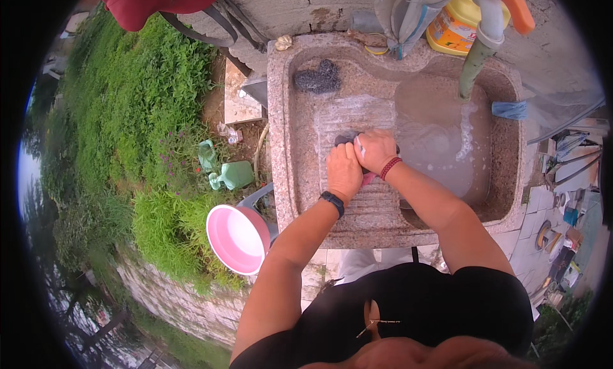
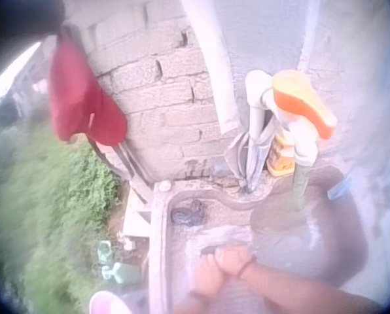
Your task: The person washes a pink cloth in a stone sink by rubbing it against the built-in washboard, then wrings it out and uses the damp cloth to wipe down a cluttered wooden table surface, handling objects like a kettle and small containers to clean around them.
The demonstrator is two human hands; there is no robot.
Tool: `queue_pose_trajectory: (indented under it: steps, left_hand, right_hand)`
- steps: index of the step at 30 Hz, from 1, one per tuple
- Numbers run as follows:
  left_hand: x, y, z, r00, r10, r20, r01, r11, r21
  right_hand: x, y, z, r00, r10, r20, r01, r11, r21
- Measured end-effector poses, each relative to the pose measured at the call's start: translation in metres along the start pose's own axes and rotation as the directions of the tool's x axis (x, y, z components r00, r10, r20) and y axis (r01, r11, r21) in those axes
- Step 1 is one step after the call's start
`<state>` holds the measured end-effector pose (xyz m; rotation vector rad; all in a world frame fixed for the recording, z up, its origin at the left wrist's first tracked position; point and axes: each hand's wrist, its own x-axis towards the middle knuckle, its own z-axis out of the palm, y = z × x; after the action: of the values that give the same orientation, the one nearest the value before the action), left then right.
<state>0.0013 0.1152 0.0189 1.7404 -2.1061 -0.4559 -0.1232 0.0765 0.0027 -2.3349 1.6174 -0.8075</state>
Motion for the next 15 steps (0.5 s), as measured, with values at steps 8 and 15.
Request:
queue_pose_trajectory:
  steps: [8, 15]
  left_hand:
    - [0.077, -0.033, 0.008, 0.958, 0.053, -0.282, -0.064, 0.998, -0.028]
    - [-0.007, -0.023, -0.004, 0.908, 0.409, 0.086, -0.395, 0.907, -0.142]
  right_hand:
    - [0.047, 0.008, 0.024, 0.938, 0.327, -0.118, -0.32, 0.945, 0.074]
    - [-0.047, -0.018, -0.025, 0.993, -0.016, 0.113, -0.001, 0.988, 0.156]
